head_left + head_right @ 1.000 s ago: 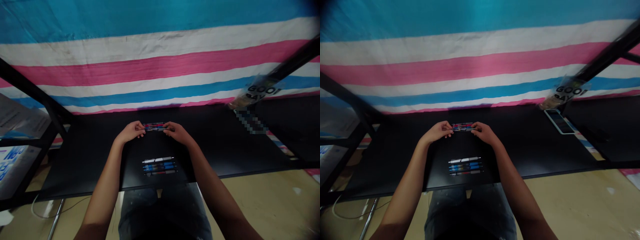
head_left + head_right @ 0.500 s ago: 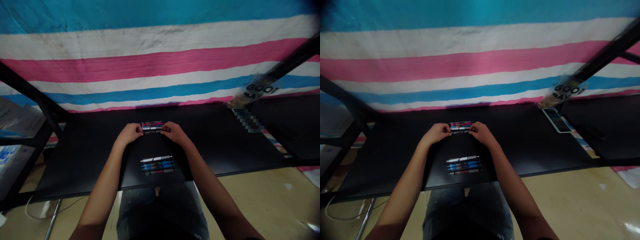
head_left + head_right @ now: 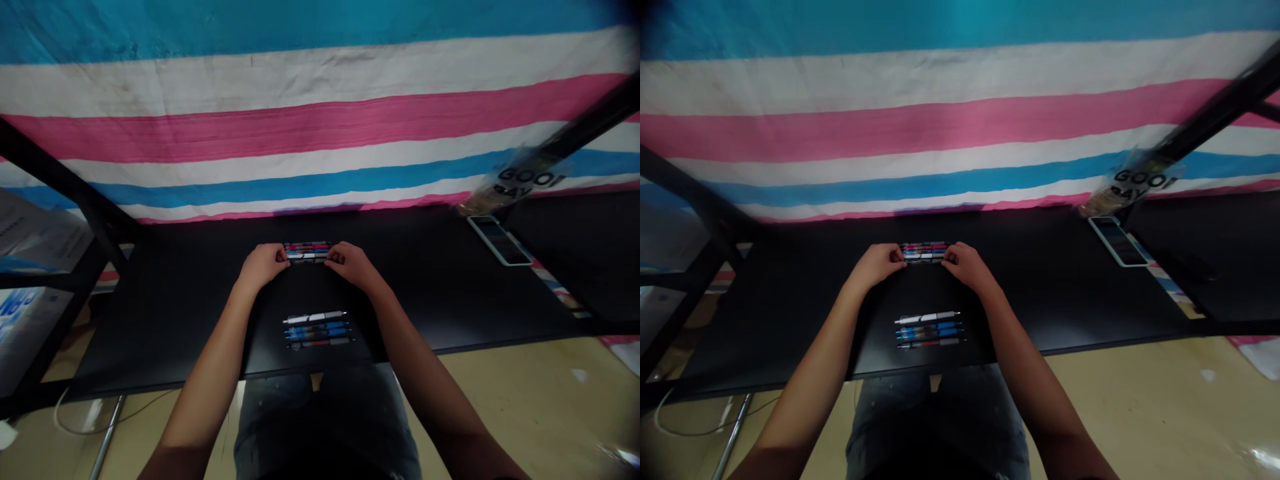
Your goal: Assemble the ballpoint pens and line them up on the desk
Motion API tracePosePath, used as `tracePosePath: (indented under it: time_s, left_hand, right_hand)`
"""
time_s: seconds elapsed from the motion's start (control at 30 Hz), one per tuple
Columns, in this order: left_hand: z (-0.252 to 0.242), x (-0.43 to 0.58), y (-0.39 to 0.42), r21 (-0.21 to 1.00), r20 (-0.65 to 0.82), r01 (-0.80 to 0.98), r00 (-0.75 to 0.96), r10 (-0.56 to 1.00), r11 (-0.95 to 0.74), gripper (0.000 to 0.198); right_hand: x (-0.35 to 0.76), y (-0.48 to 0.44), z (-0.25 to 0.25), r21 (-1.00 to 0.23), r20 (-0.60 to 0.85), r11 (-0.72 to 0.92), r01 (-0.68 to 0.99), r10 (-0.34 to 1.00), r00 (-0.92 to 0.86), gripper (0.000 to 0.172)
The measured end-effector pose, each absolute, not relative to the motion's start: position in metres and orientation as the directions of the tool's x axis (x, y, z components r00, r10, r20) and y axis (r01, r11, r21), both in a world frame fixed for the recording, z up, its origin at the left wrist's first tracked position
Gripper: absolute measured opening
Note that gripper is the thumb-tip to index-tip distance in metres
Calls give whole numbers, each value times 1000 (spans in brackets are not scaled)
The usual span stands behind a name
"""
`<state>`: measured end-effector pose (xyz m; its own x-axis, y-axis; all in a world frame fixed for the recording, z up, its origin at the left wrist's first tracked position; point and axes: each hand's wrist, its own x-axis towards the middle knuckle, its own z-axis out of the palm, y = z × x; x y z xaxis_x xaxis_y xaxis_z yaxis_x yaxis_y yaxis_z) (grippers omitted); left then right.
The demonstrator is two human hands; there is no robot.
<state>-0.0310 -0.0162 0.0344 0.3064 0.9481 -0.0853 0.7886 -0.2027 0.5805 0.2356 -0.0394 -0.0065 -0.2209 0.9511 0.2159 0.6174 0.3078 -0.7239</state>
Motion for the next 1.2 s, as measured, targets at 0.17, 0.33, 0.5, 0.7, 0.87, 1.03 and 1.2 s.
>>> tracePosePath:
  time_s: [0.17, 0.33, 0.5, 0.7, 0.87, 1.03, 1.2]
  left_hand:
    - [41, -26, -20, 521, -81, 825, 304, 949, -219, 6]
    - [44, -24, -22, 504, -85, 833, 311, 947, -228, 7]
    - [45, -22, -22, 509, -78, 827, 320, 944, -239, 6]
    - [44, -21, -23, 526, -40, 809, 333, 942, -264, 7]
    - [44, -21, -22, 543, -3, 789, 342, 940, -286, 7]
    - [43, -25, -18, 604, 68, 737, 332, 941, -303, 5]
    - [41, -28, -14, 657, 148, 699, 249, 957, -283, 7]
  right_hand:
    - [237, -39, -8, -711, 223, 313, 630, 949, -221, 7]
    - [237, -39, -9, -702, 230, 315, 639, 949, -215, 7]
    - [236, -39, -8, -706, 233, 315, 634, 949, -211, 8]
    - [233, -43, -2, -703, 244, 337, 626, 941, -232, 6]
    - [231, -44, 0, -729, 249, 336, 597, 942, -226, 2]
    - [227, -60, 12, -822, 48, 244, 514, 930, -365, 9]
    - [227, -98, 29, -782, -129, 235, 577, 845, -518, 16]
